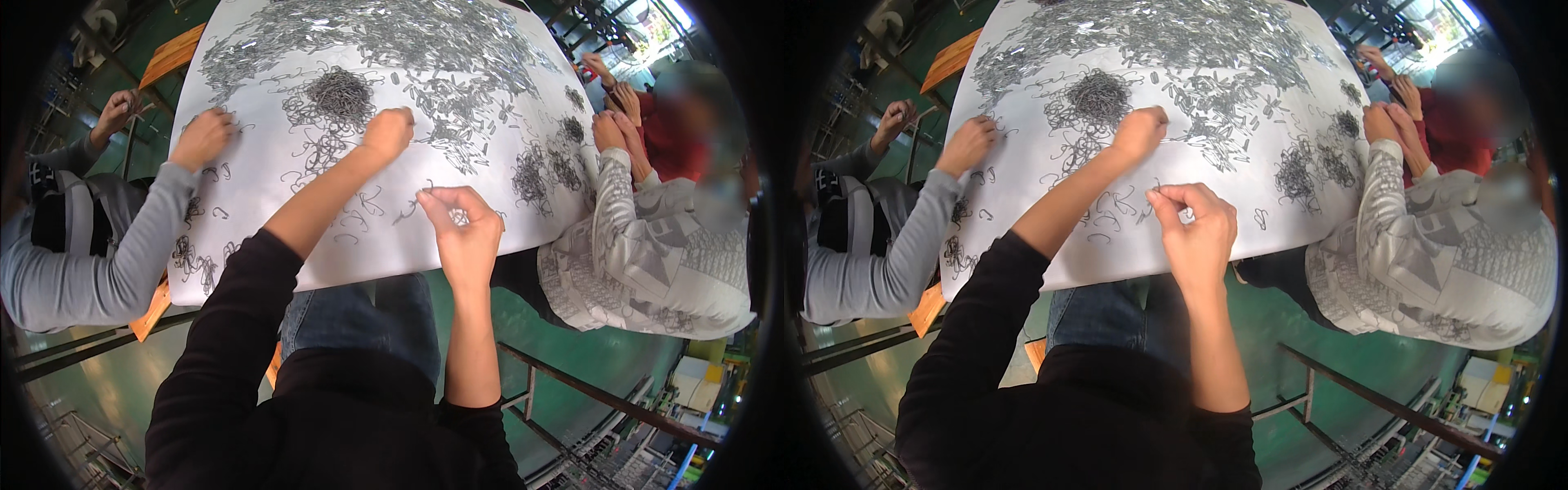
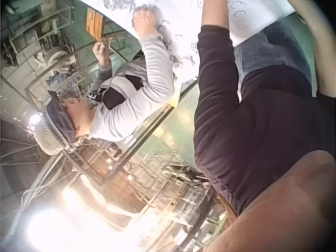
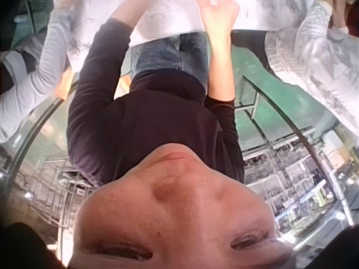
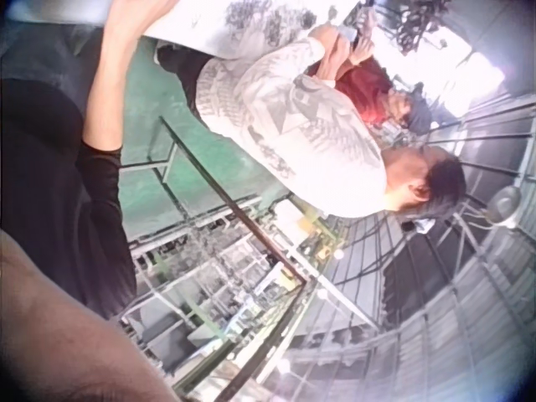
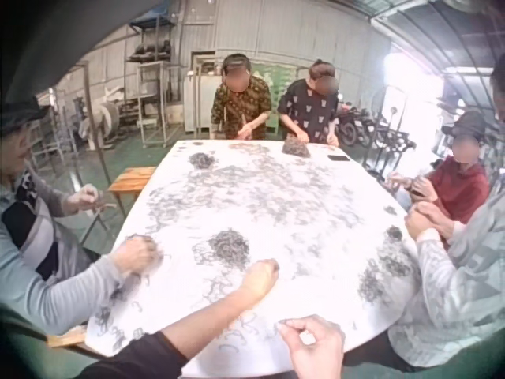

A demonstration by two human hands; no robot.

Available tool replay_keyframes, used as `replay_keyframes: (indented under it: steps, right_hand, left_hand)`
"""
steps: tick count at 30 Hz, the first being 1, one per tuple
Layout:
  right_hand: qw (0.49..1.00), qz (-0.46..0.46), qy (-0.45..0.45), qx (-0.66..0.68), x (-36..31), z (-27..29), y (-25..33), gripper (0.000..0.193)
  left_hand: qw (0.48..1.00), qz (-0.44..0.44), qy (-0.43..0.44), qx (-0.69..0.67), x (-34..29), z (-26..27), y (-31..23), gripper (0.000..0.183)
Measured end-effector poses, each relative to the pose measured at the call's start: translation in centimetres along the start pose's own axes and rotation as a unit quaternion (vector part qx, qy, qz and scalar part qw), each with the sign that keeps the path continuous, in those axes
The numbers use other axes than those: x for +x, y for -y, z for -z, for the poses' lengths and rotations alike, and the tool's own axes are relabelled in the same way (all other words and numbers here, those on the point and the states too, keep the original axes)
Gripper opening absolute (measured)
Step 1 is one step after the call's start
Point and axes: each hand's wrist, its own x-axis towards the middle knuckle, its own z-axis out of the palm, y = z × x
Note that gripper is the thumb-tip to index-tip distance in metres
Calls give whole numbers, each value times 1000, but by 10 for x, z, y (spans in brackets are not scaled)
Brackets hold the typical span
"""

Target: The person picks small metal clips from a white sheet and places them into piles. The person occasionally reaches to a nearby metal rack to retrieve more clips. Other people at the table perform similar sorting actions.

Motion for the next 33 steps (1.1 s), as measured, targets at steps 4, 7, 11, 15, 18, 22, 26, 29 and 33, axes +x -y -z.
replay_keyframes:
  steps: [4, 7, 11, 15, 18, 22, 26, 29, 33]
  right_hand:
    - [1000, 14, -15, -18, 9, -3, 0, 12]
    - [999, 20, -8, -35, 15, -10, 1, 11]
    - [995, 43, 4, -86, 20, -25, 5, 13]
    - [995, 58, 17, -76, 23, -39, 12, 12]
    - [993, 73, 24, -88, 26, -49, 17, 11]
    - [987, 101, 36, -117, 34, -66, 23, 10]
    - [980, 144, 89, -107, 45, -79, 17, 8]
    - [986, 20, 164, 5, 65, -82, -7, 11]
    - [955, -68, 242, -158, 98, -122, -56, 12]
  left_hand:
    - [923, 138, 20, -357, -34, 55, -32, 20]
    - [891, 151, 23, -427, -69, 96, -55, 18]
    - [895, 143, 23, -422, -88, 131, -69, 17]
    - [915, 107, -21, -388, -95, 141, -66, 16]
    - [911, 98, -54, -397, -96, 144, -56, 18]
    - [898, 99, -74, -423, -98, 149, -42, 18]
    - [887, 93, -112, -438, -97, 155, -28, 19]
    - [892, 63, -164, -417, -99, 162, -16, 19]
    - [892, 92, -185, -401, -113, 178, -4, 19]
